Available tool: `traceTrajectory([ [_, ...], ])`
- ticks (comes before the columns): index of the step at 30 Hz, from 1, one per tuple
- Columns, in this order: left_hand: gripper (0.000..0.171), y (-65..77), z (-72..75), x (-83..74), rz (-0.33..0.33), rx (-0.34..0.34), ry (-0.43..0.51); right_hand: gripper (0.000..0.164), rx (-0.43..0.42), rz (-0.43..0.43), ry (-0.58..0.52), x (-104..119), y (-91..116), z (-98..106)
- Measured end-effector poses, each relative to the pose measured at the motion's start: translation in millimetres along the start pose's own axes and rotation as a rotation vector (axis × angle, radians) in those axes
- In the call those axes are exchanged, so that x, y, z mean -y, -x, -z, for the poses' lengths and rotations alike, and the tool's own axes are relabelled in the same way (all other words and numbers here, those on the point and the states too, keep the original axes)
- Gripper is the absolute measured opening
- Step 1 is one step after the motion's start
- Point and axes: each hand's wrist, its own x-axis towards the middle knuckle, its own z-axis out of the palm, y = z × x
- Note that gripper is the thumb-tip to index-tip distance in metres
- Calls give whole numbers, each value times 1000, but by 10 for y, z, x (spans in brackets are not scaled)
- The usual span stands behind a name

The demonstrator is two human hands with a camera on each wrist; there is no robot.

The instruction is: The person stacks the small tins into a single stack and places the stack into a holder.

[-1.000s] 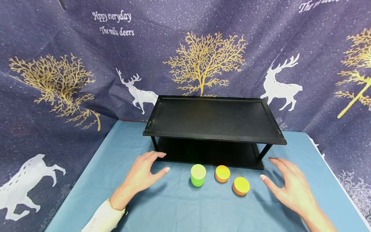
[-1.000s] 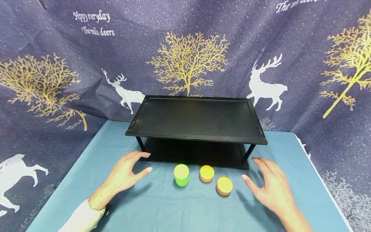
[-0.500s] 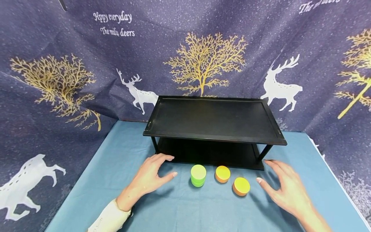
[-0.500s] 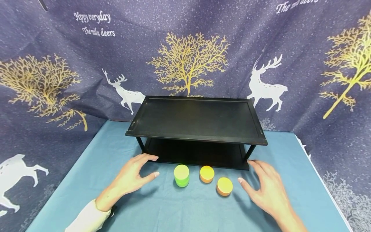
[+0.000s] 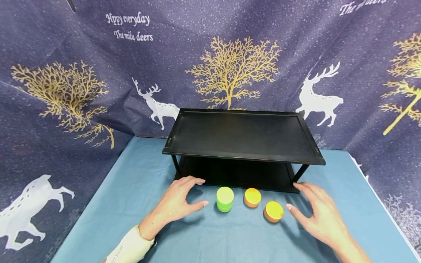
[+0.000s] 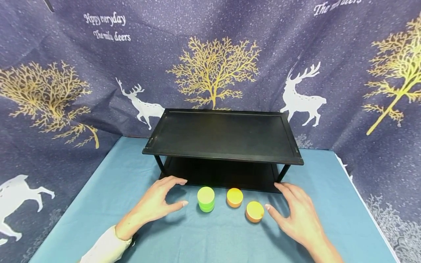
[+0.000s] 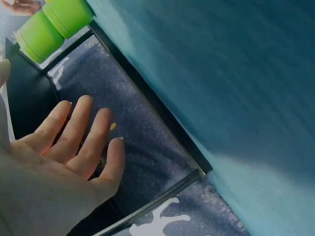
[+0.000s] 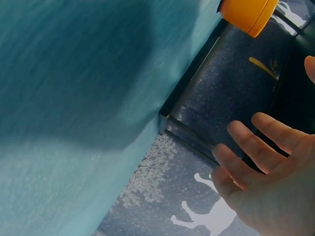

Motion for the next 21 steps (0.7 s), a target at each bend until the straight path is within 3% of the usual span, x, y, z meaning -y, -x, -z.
traceTrajectory([
  [21, 77, -109, -131, -111, -47, 52, 15, 59, 65, 26, -19, 134, -24, -123],
])
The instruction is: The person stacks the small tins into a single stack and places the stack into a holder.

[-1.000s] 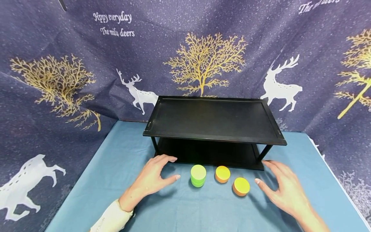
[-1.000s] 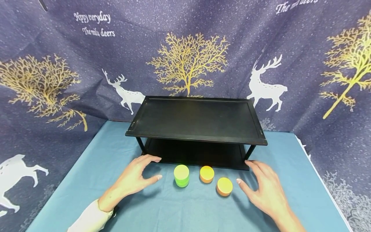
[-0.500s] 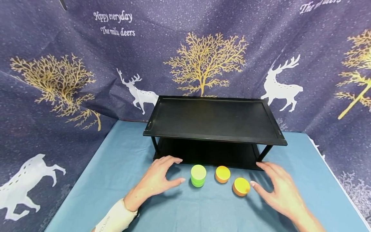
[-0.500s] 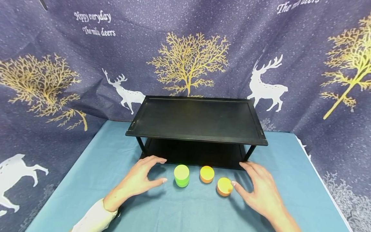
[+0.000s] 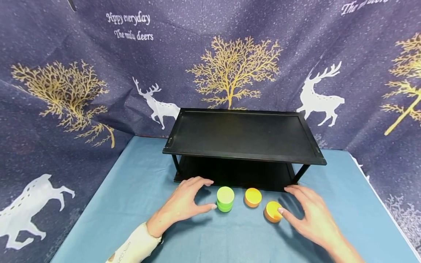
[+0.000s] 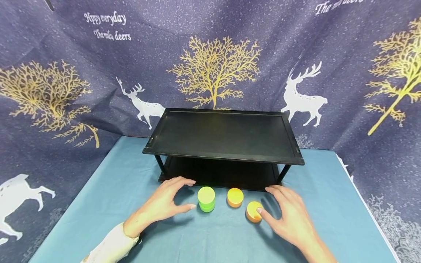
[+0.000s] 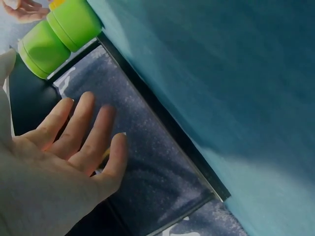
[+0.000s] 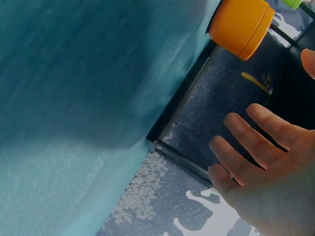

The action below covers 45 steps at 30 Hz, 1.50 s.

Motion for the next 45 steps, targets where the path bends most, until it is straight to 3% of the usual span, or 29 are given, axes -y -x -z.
traceTrajectory([
  [14, 77, -83, -58, -98, 2, 69, 24, 66, 75, 3, 30, 74, -12, -103],
  [20, 78, -125, -87, -138, -17, 78, 16, 68, 119, -13, 24, 115, -29, -128],
  [27, 77, -176, -110, -167, -38, 91, -4, 65, 117, 29, 46, 130, -47, -159],
  [34, 75, -257, -116, -191, -62, 112, -28, 64, 154, -6, 68, 164, -96, -167],
  [45, 61, -319, -126, -193, -82, 155, -9, 61, 197, 12, 72, 175, -128, -188],
])
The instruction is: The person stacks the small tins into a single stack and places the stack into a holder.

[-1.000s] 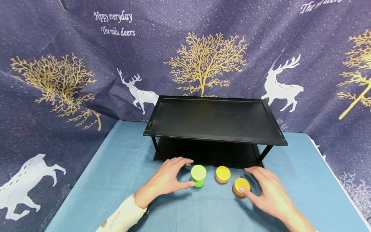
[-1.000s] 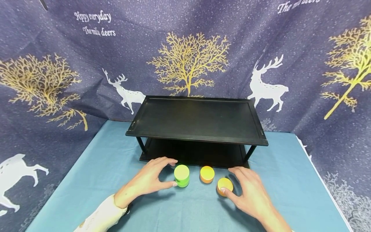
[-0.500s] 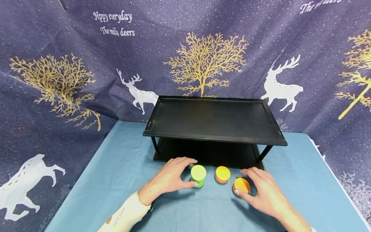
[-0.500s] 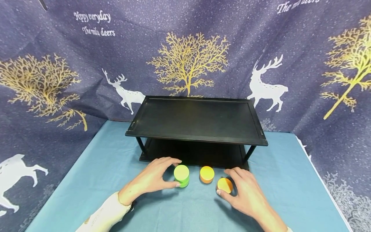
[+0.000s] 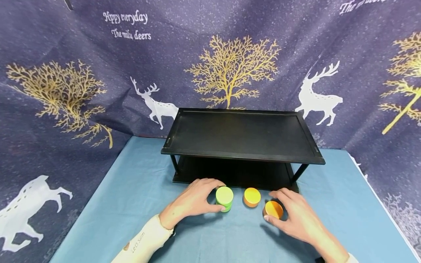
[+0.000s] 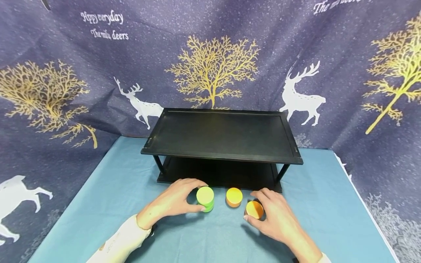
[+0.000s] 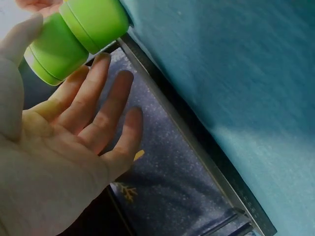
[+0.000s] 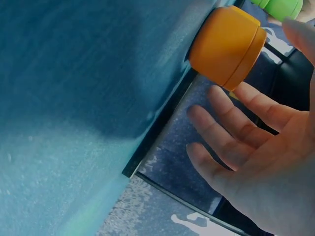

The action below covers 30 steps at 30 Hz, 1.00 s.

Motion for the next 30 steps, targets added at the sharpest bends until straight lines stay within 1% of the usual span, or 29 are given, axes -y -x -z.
traceTrajectory([
  [3, 58, -6, 6, 21, -10, 5, -4, 61, 40, -1, -1, -3, -12, 13],
  [6, 56, -11, 7, 33, -19, 9, -6, 60, 106, -10, -6, -10, -31, 39],
  [9, 56, -12, 7, 34, -16, 13, -8, 60, 165, -30, -16, -14, -47, 58],
  [11, 57, -10, 7, 29, -8, 20, -12, 60, 186, -38, -31, -17, -52, 63],
  [19, 58, -13, -15, 37, 2, 62, -19, 59, 198, -54, -49, -38, -41, 37],
  [25, 58, -16, -45, 60, 0, 71, -23, 58, 212, -77, -68, -46, -37, 33],
  [30, 57, -15, -58, 68, -6, 69, -16, 57, 212, -79, -66, -45, -36, 34],
])
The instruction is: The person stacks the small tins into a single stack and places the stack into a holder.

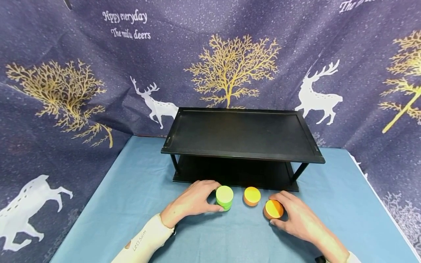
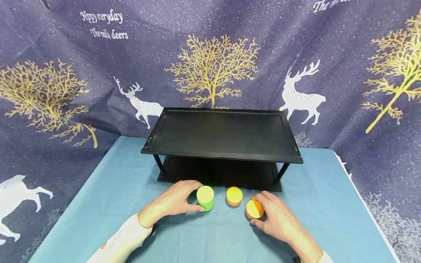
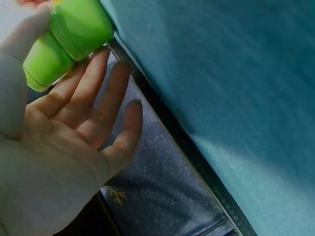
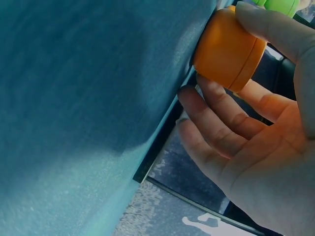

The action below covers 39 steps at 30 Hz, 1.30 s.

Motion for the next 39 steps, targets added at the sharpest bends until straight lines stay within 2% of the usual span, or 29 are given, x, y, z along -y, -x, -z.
traceTrajectory([
  [10, 63, -13, -12, 18, -17, 5, 63, 57, -2, -28, -16, 17, -2, 15],
  [24, 60, -2, -8, 12, -3, 19, 14, 60, -73, 1, -59, 23, 22, 25],
  [39, 57, -11, -13, 32, -20, 15, 34, 61, -133, 46, -58, 60, 46, 35],
])
